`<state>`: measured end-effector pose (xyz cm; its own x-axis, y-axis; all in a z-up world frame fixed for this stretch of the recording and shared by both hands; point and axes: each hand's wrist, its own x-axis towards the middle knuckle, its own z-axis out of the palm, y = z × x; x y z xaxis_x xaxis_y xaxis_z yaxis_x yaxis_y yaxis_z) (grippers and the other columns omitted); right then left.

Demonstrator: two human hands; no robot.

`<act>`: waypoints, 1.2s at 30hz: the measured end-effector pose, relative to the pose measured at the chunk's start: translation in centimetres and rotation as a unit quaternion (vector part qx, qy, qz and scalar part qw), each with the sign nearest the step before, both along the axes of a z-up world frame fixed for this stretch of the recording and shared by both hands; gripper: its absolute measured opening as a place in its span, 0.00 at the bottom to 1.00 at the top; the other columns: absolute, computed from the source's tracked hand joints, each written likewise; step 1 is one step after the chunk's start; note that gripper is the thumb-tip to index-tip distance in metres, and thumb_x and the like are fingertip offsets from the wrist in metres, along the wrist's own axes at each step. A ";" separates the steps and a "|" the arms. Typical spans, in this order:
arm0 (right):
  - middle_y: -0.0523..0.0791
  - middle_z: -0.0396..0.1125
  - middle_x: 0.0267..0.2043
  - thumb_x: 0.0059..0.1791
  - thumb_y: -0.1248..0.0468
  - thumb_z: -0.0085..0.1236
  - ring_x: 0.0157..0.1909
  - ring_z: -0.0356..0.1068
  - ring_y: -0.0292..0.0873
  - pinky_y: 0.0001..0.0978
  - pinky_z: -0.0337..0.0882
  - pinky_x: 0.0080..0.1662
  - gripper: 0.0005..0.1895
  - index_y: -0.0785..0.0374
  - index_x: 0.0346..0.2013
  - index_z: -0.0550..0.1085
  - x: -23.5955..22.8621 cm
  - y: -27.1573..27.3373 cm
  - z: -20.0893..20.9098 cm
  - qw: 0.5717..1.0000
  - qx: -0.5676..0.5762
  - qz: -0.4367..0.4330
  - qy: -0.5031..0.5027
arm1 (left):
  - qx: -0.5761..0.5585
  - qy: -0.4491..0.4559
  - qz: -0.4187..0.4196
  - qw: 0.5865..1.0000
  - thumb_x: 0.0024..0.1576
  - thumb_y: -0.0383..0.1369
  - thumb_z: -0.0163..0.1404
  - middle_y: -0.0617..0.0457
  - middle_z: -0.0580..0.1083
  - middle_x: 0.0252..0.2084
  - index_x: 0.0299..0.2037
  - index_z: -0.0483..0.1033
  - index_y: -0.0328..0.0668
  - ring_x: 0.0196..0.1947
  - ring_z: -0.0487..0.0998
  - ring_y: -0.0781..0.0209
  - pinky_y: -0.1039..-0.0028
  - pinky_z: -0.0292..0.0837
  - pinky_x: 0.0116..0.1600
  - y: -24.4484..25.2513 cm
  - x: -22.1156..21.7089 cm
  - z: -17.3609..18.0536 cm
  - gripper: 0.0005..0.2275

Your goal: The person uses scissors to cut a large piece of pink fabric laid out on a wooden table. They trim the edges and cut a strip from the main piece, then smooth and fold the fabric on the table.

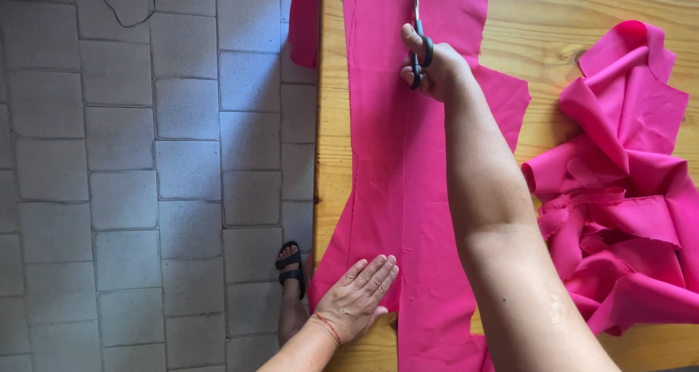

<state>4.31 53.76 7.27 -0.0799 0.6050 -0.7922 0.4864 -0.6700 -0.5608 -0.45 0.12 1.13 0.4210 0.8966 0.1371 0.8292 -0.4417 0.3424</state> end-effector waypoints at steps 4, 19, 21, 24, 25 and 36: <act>0.41 0.68 0.30 0.40 0.31 0.81 0.26 0.75 0.38 0.20 0.69 0.25 0.38 0.53 0.44 0.72 -0.3 0.6 -1.0 0.987 0.004 -0.119 0.106 | 0.003 0.004 0.000 1.000 0.63 0.60 0.61 0.49 0.54 0.96 0.92 0.56 0.44 0.95 0.52 0.51 0.54 0.45 0.95 -0.1 0.0 -0.1 0.50; 0.38 0.72 0.24 0.44 0.18 0.67 0.20 0.60 0.28 0.20 0.52 0.22 0.39 0.48 0.37 0.71 -0.5 0.3 0.8 0.999 0.022 0.008 -0.029 | 0.010 0.007 0.005 1.000 0.62 0.61 0.63 0.49 0.54 0.96 0.92 0.57 0.45 0.95 0.53 0.52 0.55 0.45 0.95 0.0 0.0 -0.1 0.51; 0.45 0.76 0.29 0.49 0.26 0.71 0.25 0.77 0.35 0.18 0.65 0.22 0.37 0.56 0.42 0.77 0.2 0.2 0.3 0.999 0.015 -0.021 0.030 | -0.004 -0.009 -0.003 1.000 0.63 0.58 0.61 0.48 0.55 0.96 0.92 0.57 0.45 0.95 0.53 0.51 0.55 0.45 0.95 0.0 -0.1 0.0 0.49; 0.48 0.80 0.29 0.57 0.32 0.69 0.24 0.78 0.38 0.25 0.72 0.25 0.34 0.63 0.44 0.81 4.2 -3.7 1.5 0.993 0.056 0.059 0.080 | -0.001 -0.019 -0.005 1.000 0.64 0.57 0.60 0.48 0.56 0.95 0.92 0.58 0.44 0.95 0.54 0.51 0.54 0.45 0.94 0.0 -0.2 -0.2 0.48; 0.48 0.80 0.29 0.57 0.32 0.69 0.24 0.78 0.38 0.25 0.72 0.25 0.34 0.63 0.44 0.81 6.3 -6.2 2.9 0.993 0.060 0.057 0.080 | 0.002 -0.018 -0.008 1.000 0.64 0.57 0.60 0.48 0.56 0.95 0.92 0.58 0.44 0.95 0.54 0.51 0.54 0.45 0.94 0.3 -0.4 -0.2 0.48; 0.68 0.85 0.59 0.51 0.21 0.76 0.65 0.81 0.77 0.66 0.79 0.63 0.44 0.59 0.54 0.91 38.7 -27.9 9.6 0.813 0.084 0.111 -0.565 | -0.004 -0.021 -0.028 0.999 0.68 0.55 0.59 0.44 0.60 0.93 0.91 0.60 0.40 0.93 0.58 0.45 0.50 0.49 0.93 0.6 -0.7 -0.1 0.44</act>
